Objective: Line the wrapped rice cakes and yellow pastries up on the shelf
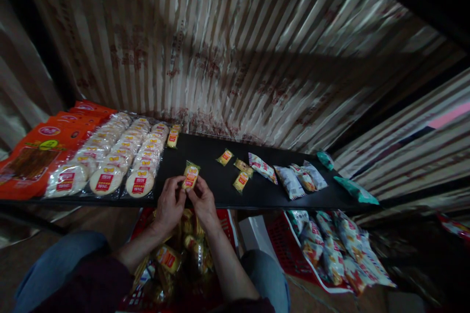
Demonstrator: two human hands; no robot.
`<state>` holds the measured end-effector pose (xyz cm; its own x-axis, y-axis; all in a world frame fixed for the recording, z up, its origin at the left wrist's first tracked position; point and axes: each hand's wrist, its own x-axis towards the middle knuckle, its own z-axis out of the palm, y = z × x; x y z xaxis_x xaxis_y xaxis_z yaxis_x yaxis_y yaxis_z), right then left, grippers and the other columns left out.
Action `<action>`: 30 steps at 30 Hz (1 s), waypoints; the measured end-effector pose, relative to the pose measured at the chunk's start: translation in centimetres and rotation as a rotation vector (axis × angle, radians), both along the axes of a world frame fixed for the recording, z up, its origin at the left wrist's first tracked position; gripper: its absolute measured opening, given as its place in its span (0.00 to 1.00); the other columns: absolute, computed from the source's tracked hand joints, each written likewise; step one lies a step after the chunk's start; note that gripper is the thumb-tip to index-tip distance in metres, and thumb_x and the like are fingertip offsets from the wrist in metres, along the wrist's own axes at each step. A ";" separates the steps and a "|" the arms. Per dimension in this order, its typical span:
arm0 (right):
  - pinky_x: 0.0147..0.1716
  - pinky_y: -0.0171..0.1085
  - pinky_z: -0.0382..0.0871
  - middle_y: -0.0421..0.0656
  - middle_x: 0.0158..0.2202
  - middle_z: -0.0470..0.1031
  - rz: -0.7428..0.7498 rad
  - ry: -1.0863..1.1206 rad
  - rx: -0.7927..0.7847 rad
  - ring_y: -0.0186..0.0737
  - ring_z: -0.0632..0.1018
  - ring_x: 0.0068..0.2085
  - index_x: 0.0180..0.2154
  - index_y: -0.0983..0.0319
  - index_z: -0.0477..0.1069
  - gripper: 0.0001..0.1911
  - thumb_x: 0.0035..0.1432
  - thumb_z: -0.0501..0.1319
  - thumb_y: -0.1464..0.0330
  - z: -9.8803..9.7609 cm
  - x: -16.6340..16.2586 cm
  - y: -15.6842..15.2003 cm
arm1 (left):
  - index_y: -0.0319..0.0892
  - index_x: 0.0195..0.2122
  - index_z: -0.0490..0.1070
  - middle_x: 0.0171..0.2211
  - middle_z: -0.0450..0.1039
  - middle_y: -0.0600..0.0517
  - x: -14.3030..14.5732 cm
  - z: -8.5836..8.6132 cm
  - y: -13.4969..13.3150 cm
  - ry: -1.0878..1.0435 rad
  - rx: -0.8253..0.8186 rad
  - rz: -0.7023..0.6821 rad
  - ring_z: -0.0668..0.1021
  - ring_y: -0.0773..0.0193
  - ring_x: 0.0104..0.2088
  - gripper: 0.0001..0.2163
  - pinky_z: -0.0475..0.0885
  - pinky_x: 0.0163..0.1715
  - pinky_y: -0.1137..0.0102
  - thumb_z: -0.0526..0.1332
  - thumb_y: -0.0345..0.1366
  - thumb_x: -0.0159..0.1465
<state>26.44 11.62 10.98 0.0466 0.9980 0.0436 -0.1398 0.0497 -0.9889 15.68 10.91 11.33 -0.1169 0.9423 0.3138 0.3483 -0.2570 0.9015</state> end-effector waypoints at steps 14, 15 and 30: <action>0.47 0.41 0.69 0.41 0.43 0.76 -0.104 -0.096 0.009 0.41 0.76 0.43 0.51 0.57 0.67 0.25 0.48 0.62 0.66 -0.3 -1.6 3.7 | 0.44 0.45 0.66 0.43 0.67 0.47 -0.9 0.9 3.2 0.083 -0.028 0.047 0.74 0.58 0.44 0.15 0.70 0.46 0.60 0.53 0.29 0.57; 0.46 0.40 0.69 0.41 0.42 0.77 -0.113 -0.097 0.008 0.41 0.76 0.42 0.50 0.57 0.67 0.25 0.48 0.62 0.66 -0.4 -1.7 3.9 | 0.44 0.45 0.66 0.43 0.67 0.47 -0.9 0.9 3.4 0.085 -0.025 0.047 0.74 0.58 0.44 0.15 0.70 0.47 0.60 0.53 0.28 0.57; 0.42 0.38 0.70 0.42 0.39 0.77 -0.149 -0.050 -0.053 0.39 0.77 0.39 0.47 0.58 0.66 0.22 0.47 0.61 0.68 -0.7 -2.9 7.0 | 0.41 0.46 0.67 0.47 0.68 0.45 -0.6 0.9 6.4 0.028 -0.017 0.097 0.71 0.57 0.50 0.15 0.64 0.54 0.57 0.52 0.31 0.59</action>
